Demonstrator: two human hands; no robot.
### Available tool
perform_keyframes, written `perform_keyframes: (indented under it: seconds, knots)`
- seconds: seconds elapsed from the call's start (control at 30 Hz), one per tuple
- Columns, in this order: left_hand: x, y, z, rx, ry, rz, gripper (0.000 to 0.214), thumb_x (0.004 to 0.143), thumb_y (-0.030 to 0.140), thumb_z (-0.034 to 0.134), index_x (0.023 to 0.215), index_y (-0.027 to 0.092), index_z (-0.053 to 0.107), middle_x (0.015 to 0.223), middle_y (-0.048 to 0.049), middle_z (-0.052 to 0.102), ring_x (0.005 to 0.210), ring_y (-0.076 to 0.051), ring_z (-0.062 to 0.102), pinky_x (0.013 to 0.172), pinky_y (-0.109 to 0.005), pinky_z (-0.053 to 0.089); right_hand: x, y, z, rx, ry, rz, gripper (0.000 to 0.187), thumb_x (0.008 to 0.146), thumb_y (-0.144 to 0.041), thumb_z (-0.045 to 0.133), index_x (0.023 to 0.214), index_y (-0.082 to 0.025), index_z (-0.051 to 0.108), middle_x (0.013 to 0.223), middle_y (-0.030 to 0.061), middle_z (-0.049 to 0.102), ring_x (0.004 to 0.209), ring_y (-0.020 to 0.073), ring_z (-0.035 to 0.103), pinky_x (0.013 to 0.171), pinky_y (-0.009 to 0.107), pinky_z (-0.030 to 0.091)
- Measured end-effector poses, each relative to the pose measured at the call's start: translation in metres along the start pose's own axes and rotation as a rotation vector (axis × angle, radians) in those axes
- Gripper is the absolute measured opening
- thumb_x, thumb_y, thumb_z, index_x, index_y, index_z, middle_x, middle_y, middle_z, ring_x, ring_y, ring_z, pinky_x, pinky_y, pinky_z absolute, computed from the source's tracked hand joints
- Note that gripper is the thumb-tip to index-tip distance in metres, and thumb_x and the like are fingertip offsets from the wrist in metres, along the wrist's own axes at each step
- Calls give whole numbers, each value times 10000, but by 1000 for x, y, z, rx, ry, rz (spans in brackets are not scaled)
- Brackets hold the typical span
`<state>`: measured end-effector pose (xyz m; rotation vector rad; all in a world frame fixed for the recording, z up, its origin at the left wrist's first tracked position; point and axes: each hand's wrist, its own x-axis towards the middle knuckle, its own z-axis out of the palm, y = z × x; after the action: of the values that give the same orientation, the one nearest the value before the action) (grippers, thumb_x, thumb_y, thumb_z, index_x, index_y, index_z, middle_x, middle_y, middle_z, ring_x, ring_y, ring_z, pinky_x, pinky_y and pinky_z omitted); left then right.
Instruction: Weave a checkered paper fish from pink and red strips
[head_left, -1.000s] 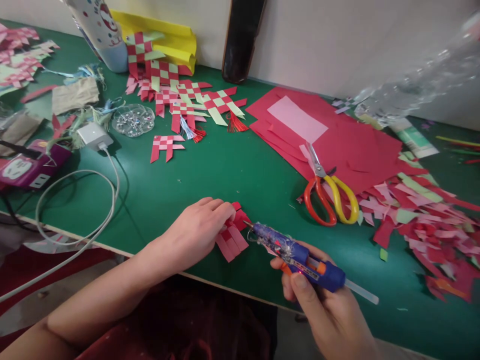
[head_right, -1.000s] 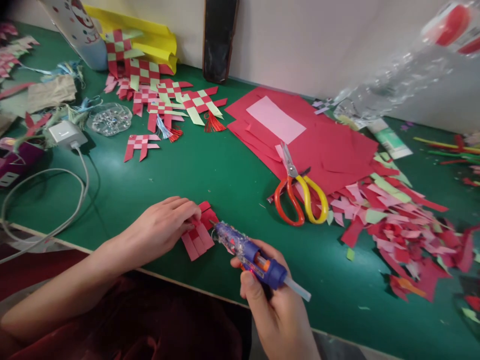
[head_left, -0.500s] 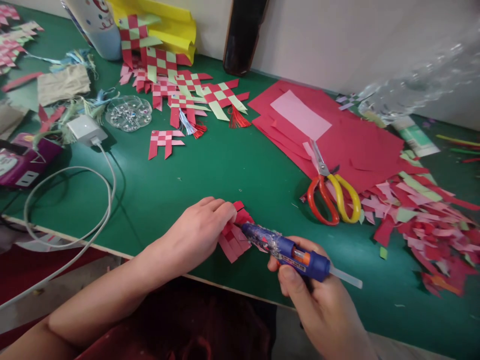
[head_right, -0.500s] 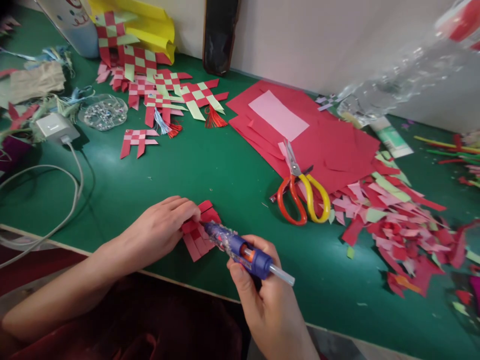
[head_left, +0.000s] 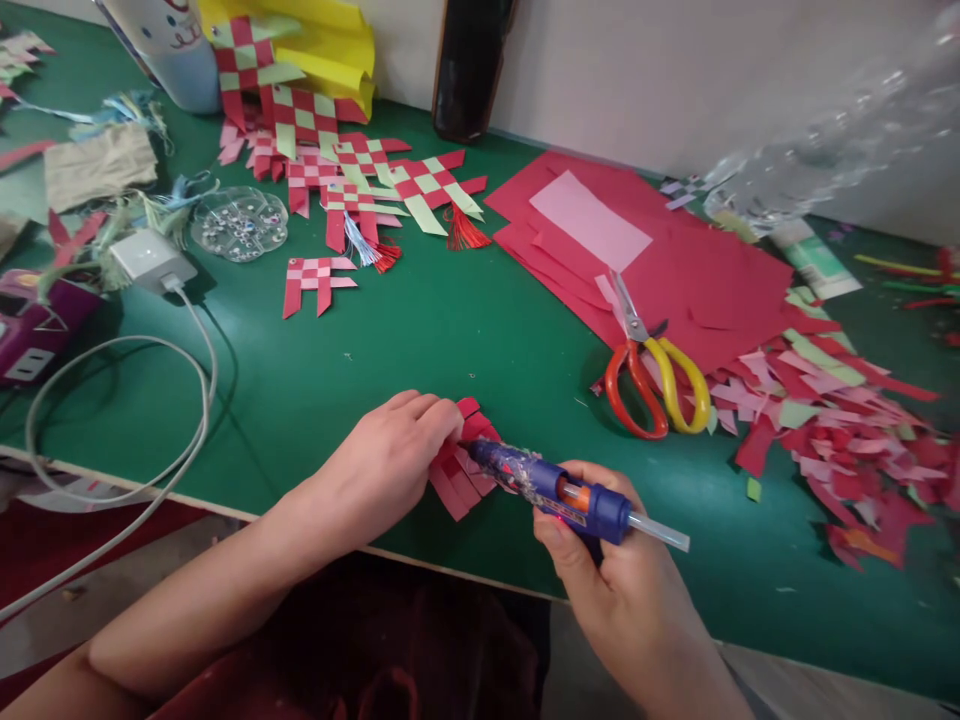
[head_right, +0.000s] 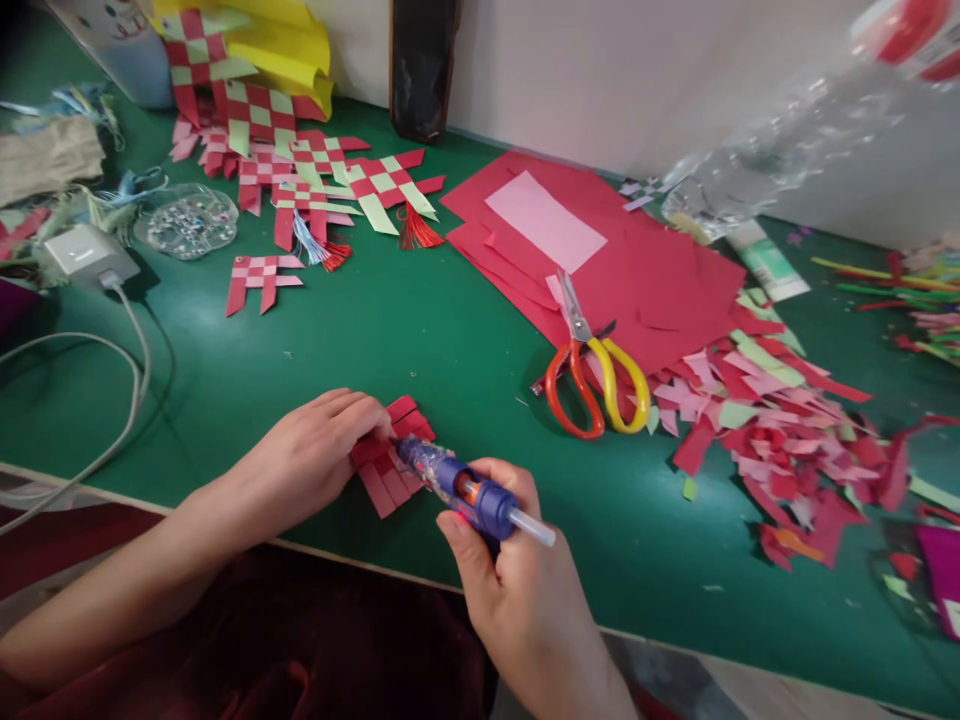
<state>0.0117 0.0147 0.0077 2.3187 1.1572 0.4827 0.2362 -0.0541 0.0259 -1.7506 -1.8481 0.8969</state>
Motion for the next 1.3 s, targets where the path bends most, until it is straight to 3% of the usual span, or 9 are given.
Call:
perform_keyframes:
  seconds: [0.13,0.3,0.63,1.1,1.3]
  knots:
    - [0,0,0,-10,4,-1,322,733,-73,348,866,174,506,806,-32,590,779,-182,529,724,-312,436,-2,0,0,-34,-6,10,255,954,-404,463,1144,-235,455,761,12,678,473,120,602,415,207,420]
    - [0,1,0,-24,8,9,356,693,-91,347,876,169,507,807,-27,587,780,-177,526,725,-313,436,-2,-3,-3,-85,37,-20,248,930,-403,485,1111,-233,495,804,40,695,566,164,669,432,228,451]
    - [0,-2,2,-26,16,23,309,712,-65,359,856,185,472,777,-10,557,747,-168,495,696,-303,411,1,-6,2,-76,32,-87,229,954,-387,457,1122,-231,466,747,22,700,479,149,648,410,220,458]
    - [1,0,-1,-34,-15,3,303,735,-65,373,867,182,487,785,-16,561,757,-171,503,711,-310,423,-5,-7,-1,-134,68,-95,236,936,-376,489,1126,-236,476,850,50,717,594,176,697,466,235,493]
    - [0,0,1,-25,4,25,284,747,-56,371,863,188,458,787,-13,556,751,-174,489,703,-308,414,1,-8,0,-153,93,-106,238,958,-419,451,1112,-238,462,810,40,701,528,162,668,399,225,431]
